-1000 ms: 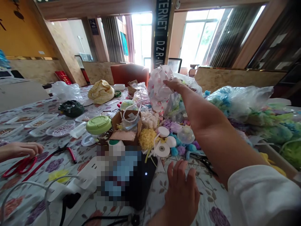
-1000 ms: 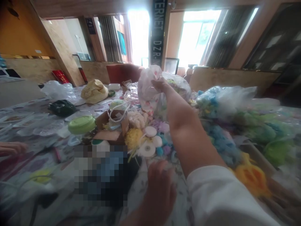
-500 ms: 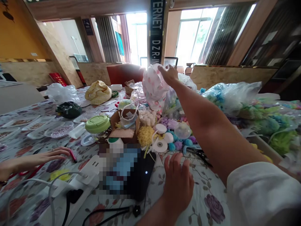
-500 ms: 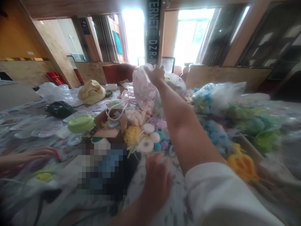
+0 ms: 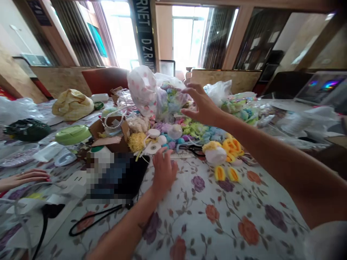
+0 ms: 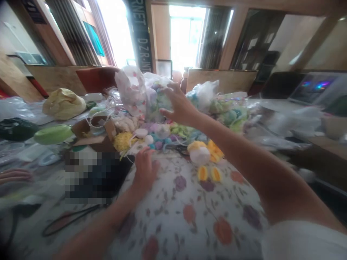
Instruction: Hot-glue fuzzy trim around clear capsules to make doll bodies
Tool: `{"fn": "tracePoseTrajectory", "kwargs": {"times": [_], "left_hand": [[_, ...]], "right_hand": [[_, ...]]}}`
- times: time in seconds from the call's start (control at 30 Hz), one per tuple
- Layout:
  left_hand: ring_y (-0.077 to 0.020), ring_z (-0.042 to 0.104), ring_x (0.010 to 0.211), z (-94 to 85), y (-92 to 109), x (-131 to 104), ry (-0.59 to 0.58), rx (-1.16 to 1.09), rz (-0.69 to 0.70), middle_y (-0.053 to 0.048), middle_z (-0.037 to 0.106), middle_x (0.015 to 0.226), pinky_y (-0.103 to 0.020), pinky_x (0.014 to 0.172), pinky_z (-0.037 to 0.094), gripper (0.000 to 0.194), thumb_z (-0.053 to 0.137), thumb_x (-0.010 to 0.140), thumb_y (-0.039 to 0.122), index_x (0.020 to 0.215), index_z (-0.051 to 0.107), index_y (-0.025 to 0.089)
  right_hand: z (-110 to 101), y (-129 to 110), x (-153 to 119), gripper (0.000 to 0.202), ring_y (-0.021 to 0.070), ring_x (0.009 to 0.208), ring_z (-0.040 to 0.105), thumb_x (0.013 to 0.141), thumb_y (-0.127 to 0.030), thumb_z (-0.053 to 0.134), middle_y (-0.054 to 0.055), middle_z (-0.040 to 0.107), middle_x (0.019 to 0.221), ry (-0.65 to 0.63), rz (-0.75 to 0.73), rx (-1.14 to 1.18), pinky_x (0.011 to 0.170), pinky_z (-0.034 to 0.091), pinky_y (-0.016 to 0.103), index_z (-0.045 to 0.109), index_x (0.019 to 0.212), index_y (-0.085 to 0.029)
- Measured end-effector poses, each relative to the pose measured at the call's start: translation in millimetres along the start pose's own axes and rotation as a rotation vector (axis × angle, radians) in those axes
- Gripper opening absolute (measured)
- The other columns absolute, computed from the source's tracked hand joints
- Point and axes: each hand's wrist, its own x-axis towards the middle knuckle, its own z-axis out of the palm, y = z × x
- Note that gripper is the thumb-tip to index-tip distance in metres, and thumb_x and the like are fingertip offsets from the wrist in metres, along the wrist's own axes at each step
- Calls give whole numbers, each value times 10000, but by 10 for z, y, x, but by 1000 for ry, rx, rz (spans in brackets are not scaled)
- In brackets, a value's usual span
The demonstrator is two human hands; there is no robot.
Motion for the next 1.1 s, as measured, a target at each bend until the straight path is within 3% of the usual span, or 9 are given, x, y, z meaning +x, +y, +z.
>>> {"fn": "tracePoseTrajectory", "kwargs": {"times": [0.1,0.17,0.27,0.37,0.53,0.73,0.87,1.0,1.1], "left_hand": [[-334,425,1216,-12,-19,29,0,-14,-20,-185,463,1224,-544,1017,354,317,488,864,212,1171,464,136],[-337,413,1229,-12,-26,34,-5,-18,-16,-179,454,1226,-546,1024,351,321,492,863,234,1169,463,141],[-328,411,1228,-15,-15,17,-19,-25,-2,-163,445,1216,-539,1045,343,310,483,872,259,1162,457,151],[-307,409,1226,-35,37,-15,-67,-45,14,-146,435,1217,-532,1061,341,297,454,894,273,1172,432,171],[-276,418,1226,-47,144,-49,-97,-95,58,-132,434,1221,-488,1066,361,305,445,901,246,1194,402,177],[-274,434,1218,-10,161,-49,-113,-148,46,-123,450,1212,-480,1034,401,317,471,892,246,1197,410,189],[-266,434,1210,-20,166,-52,-129,-212,4,-118,437,1215,-475,1011,426,322,479,891,252,1200,413,192],[-249,475,1189,-90,221,-37,-135,-444,-220,-93,459,1207,-456,986,455,329,546,867,320,1159,436,217],[-249,525,1169,-180,309,-19,-245,-870,-486,-95,498,1216,-428,928,503,382,559,867,418,1171,434,224]], "right_hand": [[-280,-37,-772,492,278,1177,508,816,-411,626,122,444,1342,19,67,56,890,501,436,506,1257,-232],[-337,4,-1205,462,251,1096,561,825,-393,614,113,486,1285,67,167,127,828,527,403,502,1247,-243],[-230,73,-1686,468,248,985,594,807,-432,624,110,550,1147,168,402,138,778,533,401,507,1210,-224],[-1,60,-1958,495,269,918,591,809,-472,605,117,565,1044,217,549,27,787,520,439,496,1203,-194],[281,-39,-2130,612,357,1118,512,780,-491,631,187,541,1153,169,493,-196,933,445,499,450,1265,-165],[431,10,-2114,727,403,1065,532,732,-566,649,214,546,1147,66,573,-244,836,478,517,433,1282,-144],[461,17,-2079,703,400,1044,543,732,-484,656,209,547,1132,82,603,-210,819,487,532,421,1297,-139],[402,-141,-2106,706,367,1208,477,722,-412,677,172,509,1262,140,438,-22,979,438,526,385,1337,-228],[395,-376,-2134,748,315,1274,450,709,-438,712,124,472,1344,145,440,451,1028,428,475,342,1345,-304]]}}
